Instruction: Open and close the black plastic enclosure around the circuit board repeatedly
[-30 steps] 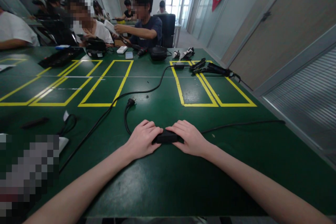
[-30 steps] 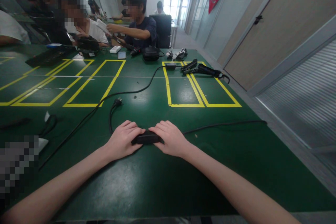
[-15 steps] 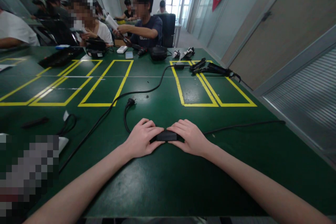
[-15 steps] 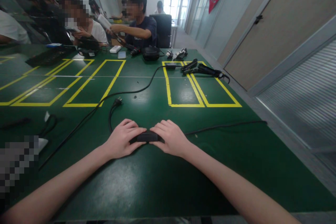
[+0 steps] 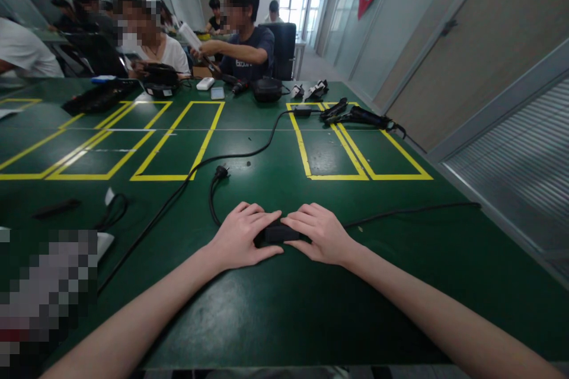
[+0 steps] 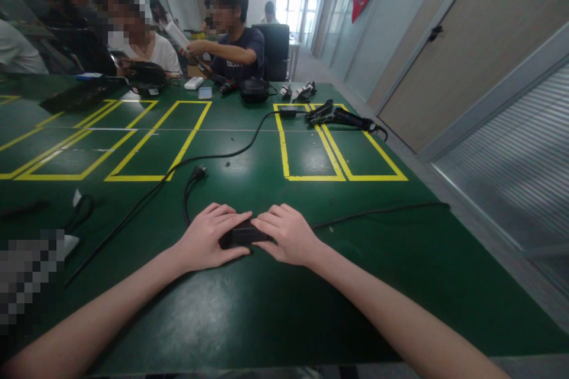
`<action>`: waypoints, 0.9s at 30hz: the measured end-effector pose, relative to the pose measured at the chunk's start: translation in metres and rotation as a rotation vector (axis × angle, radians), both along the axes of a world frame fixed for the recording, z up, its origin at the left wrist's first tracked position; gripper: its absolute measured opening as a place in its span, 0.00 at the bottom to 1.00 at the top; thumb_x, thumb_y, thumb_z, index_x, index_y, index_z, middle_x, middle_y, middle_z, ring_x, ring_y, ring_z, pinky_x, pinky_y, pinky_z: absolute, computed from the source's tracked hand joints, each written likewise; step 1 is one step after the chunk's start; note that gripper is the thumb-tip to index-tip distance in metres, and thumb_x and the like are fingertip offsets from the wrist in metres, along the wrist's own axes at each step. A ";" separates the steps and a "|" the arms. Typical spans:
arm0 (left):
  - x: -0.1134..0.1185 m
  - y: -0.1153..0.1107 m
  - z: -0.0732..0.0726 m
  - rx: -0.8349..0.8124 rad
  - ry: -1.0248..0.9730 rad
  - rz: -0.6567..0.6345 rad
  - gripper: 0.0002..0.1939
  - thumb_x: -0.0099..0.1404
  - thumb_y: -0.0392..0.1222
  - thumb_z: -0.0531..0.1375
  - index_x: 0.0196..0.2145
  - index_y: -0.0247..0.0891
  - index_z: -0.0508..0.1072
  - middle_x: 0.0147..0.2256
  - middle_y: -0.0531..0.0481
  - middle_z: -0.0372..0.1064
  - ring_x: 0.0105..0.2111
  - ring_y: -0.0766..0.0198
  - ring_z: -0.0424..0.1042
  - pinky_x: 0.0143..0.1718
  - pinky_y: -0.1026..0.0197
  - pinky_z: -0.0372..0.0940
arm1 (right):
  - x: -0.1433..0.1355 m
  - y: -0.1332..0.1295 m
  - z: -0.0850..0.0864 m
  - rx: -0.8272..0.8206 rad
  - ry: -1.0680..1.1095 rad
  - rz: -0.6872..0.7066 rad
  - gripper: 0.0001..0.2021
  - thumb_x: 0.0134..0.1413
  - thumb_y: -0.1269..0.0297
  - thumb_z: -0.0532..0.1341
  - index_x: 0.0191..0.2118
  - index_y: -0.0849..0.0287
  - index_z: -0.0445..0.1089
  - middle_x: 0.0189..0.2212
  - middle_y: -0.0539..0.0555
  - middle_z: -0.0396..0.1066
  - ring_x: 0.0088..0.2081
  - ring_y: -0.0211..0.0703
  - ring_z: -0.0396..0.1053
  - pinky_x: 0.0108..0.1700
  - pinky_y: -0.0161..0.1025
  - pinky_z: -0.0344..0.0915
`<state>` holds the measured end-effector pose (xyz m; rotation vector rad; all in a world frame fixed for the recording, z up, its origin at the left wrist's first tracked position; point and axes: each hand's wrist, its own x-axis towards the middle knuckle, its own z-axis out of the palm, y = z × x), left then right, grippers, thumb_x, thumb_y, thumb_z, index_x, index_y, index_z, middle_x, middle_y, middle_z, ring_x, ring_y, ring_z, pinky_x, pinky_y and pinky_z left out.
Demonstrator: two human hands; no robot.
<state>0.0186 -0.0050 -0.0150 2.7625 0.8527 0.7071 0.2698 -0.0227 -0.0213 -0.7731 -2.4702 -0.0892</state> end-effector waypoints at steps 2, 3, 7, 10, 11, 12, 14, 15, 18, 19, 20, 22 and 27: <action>0.002 -0.002 0.004 -0.104 0.001 0.048 0.30 0.71 0.64 0.59 0.55 0.35 0.76 0.45 0.40 0.78 0.43 0.51 0.75 0.45 0.50 0.68 | 0.001 -0.001 0.002 0.091 -0.046 0.012 0.16 0.75 0.58 0.54 0.52 0.63 0.74 0.43 0.60 0.80 0.39 0.49 0.71 0.39 0.45 0.65; 0.003 -0.003 0.006 -0.168 0.000 0.078 0.27 0.74 0.63 0.57 0.52 0.36 0.77 0.44 0.41 0.77 0.42 0.53 0.75 0.44 0.52 0.68 | 0.002 -0.002 0.003 0.135 -0.069 0.018 0.16 0.75 0.60 0.54 0.54 0.63 0.74 0.44 0.61 0.79 0.41 0.49 0.71 0.40 0.45 0.66; 0.005 -0.002 0.015 -0.406 0.017 0.173 0.25 0.77 0.58 0.53 0.33 0.37 0.77 0.31 0.49 0.73 0.34 0.59 0.71 0.35 0.59 0.63 | 0.004 -0.003 0.007 0.264 -0.085 0.030 0.15 0.74 0.66 0.53 0.55 0.63 0.73 0.45 0.62 0.79 0.43 0.48 0.72 0.44 0.44 0.68; 0.004 -0.002 0.017 -0.607 -0.028 0.174 0.23 0.73 0.60 0.59 0.34 0.38 0.77 0.29 0.52 0.72 0.30 0.62 0.69 0.31 0.61 0.60 | 0.005 -0.002 0.007 0.275 -0.075 0.031 0.15 0.73 0.68 0.53 0.55 0.62 0.73 0.45 0.61 0.79 0.43 0.46 0.74 0.44 0.43 0.69; 0.003 -0.002 0.016 -0.652 -0.063 0.169 0.21 0.71 0.61 0.61 0.36 0.38 0.78 0.30 0.53 0.72 0.30 0.62 0.70 0.31 0.62 0.60 | 0.005 -0.002 0.006 0.256 -0.080 0.031 0.15 0.73 0.68 0.52 0.55 0.61 0.73 0.45 0.61 0.79 0.42 0.46 0.74 0.44 0.43 0.69; 0.002 -0.002 0.015 -0.663 -0.098 0.167 0.21 0.70 0.61 0.63 0.37 0.38 0.77 0.31 0.53 0.72 0.31 0.63 0.70 0.31 0.62 0.60 | 0.005 -0.001 0.005 0.224 -0.084 0.035 0.15 0.72 0.69 0.52 0.55 0.60 0.73 0.45 0.61 0.79 0.42 0.46 0.74 0.43 0.43 0.69; 0.001 -0.003 0.012 -0.569 -0.143 0.174 0.21 0.67 0.62 0.66 0.36 0.38 0.75 0.31 0.53 0.72 0.31 0.62 0.69 0.33 0.61 0.61 | 0.004 -0.001 0.003 0.118 -0.069 0.050 0.14 0.70 0.68 0.53 0.55 0.60 0.72 0.46 0.61 0.79 0.41 0.47 0.75 0.42 0.43 0.69; 0.001 -0.004 0.010 -0.478 -0.146 0.172 0.22 0.67 0.62 0.67 0.34 0.38 0.74 0.31 0.53 0.71 0.31 0.62 0.69 0.33 0.61 0.61 | 0.003 -0.001 0.003 0.045 -0.047 0.055 0.15 0.70 0.67 0.55 0.56 0.61 0.71 0.46 0.62 0.79 0.42 0.47 0.75 0.42 0.44 0.69; 0.000 -0.003 0.005 -0.219 -0.103 0.111 0.22 0.67 0.61 0.68 0.33 0.39 0.71 0.30 0.52 0.69 0.32 0.60 0.68 0.36 0.58 0.60 | 0.000 -0.002 0.000 -0.170 0.030 0.026 0.18 0.69 0.58 0.59 0.58 0.63 0.69 0.45 0.61 0.79 0.42 0.49 0.76 0.42 0.43 0.70; -0.001 -0.003 0.004 -0.163 -0.084 0.087 0.21 0.68 0.60 0.67 0.33 0.39 0.71 0.30 0.52 0.70 0.32 0.60 0.68 0.36 0.58 0.60 | -0.001 -0.003 -0.001 -0.218 0.043 0.007 0.18 0.70 0.56 0.59 0.57 0.62 0.69 0.43 0.60 0.79 0.41 0.48 0.77 0.42 0.43 0.70; -0.001 -0.002 0.004 -0.124 -0.067 0.072 0.21 0.69 0.59 0.67 0.34 0.39 0.71 0.30 0.51 0.70 0.33 0.59 0.68 0.37 0.57 0.60 | -0.001 -0.003 -0.001 -0.248 0.045 -0.009 0.16 0.71 0.56 0.59 0.55 0.61 0.71 0.42 0.59 0.79 0.40 0.47 0.76 0.41 0.42 0.69; 0.000 -0.002 0.004 -0.087 -0.031 0.068 0.20 0.70 0.59 0.65 0.36 0.38 0.72 0.32 0.50 0.72 0.34 0.58 0.69 0.37 0.56 0.60 | -0.001 -0.002 -0.002 -0.255 0.037 -0.026 0.13 0.73 0.56 0.57 0.51 0.60 0.72 0.39 0.58 0.79 0.38 0.46 0.76 0.39 0.41 0.68; 0.000 -0.003 0.005 -0.135 0.049 0.075 0.19 0.74 0.58 0.60 0.38 0.38 0.73 0.35 0.48 0.74 0.35 0.57 0.71 0.38 0.56 0.63 | 0.001 -0.001 0.000 -0.184 -0.003 -0.035 0.13 0.74 0.57 0.56 0.50 0.61 0.72 0.37 0.58 0.78 0.37 0.47 0.75 0.39 0.42 0.66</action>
